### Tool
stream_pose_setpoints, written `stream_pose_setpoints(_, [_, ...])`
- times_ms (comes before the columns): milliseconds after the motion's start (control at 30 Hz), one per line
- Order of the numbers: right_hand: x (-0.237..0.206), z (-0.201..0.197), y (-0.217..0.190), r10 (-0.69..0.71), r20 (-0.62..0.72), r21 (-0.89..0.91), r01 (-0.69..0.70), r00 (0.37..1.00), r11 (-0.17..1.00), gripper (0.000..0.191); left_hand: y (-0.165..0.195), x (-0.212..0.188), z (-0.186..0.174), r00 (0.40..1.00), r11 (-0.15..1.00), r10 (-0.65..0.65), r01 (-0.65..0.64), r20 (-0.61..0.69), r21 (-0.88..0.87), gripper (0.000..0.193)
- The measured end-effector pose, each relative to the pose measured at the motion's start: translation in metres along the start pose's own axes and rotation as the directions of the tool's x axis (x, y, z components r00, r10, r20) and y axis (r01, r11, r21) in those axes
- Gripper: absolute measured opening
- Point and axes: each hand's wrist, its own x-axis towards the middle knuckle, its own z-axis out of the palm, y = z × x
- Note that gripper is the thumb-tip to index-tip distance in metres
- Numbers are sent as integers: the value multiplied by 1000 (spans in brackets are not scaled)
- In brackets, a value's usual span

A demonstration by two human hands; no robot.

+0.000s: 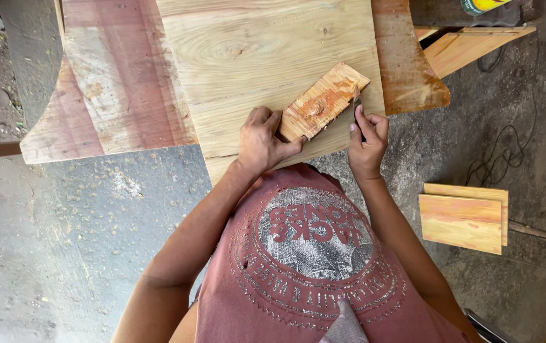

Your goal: The person applies wood filler from a small block onto a crack in a wooden board using a knife, pressing filler into the gap. They then hold the board steady and scrape along the filled crack with the knife to smooth and level the repair, repositioning the board as they work.

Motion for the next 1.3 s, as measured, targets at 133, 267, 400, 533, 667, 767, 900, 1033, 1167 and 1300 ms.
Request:
stream_pose_setpoints(133, [-15, -4, 12, 35, 32, -29, -34, 999, 999, 44, 0, -2, -3, 1000, 1000, 24, -25, -12, -15, 58])
stream_pose_setpoints(267, [-29, -14, 16, 60, 75, -24, -59, 995, 998, 43, 1, -2, -4, 1000, 1000, -18, 19, 22, -25, 57])
stream_pose_setpoints(400, [-33, -31, 13, 344, 64, -14, -344, 937, 939, 47, 3, -1, -1, 1000, 999, -24, 25, 19, -32, 58])
stream_pose_setpoints(533, [-6, -27, 13, 318, -56, -49, -321, 946, 946, 44, 4, -1, -1, 1000, 999, -22, 22, 5, -31, 60])
stream_pose_setpoints(667, [22, -2, 10, 7, -78, -59, -11, 997, 998, 50, 5, 1, -3, 1000, 999, -16, 17, 25, -31, 62])
stream_pose_setpoints(767, [23, 5, 5, -53, -48, -91, 48, 997, 995, 53, 4, 4, -2, 999, 1000, -12, 13, 39, -27, 63])
stream_pose_setpoints(900, [6, -3, 7, -39, -9, -91, 38, 999, 995, 52, 1, 5, 1, 998, 999, -25, 26, 51, -24, 60])
stream_pose_setpoints(1033, [-6, -10, 16, -29, 14, -116, 30, 999, 993, 52, -2, 2, 2, 998, 999, -16, 18, 64, -34, 60])
stream_pose_setpoints(1167, [-19, -20, 28, -24, 66, -131, 33, 998, 991, 52, -3, 3, 1, 997, 999, -17, 20, 73, -31, 59])
stream_pose_setpoints(1300, [-33, -43, 42, 40, 135, -171, -16, 990, 985, 46, 0, 3, 5, 998, 1000, 10, -9, 59, -18, 64])
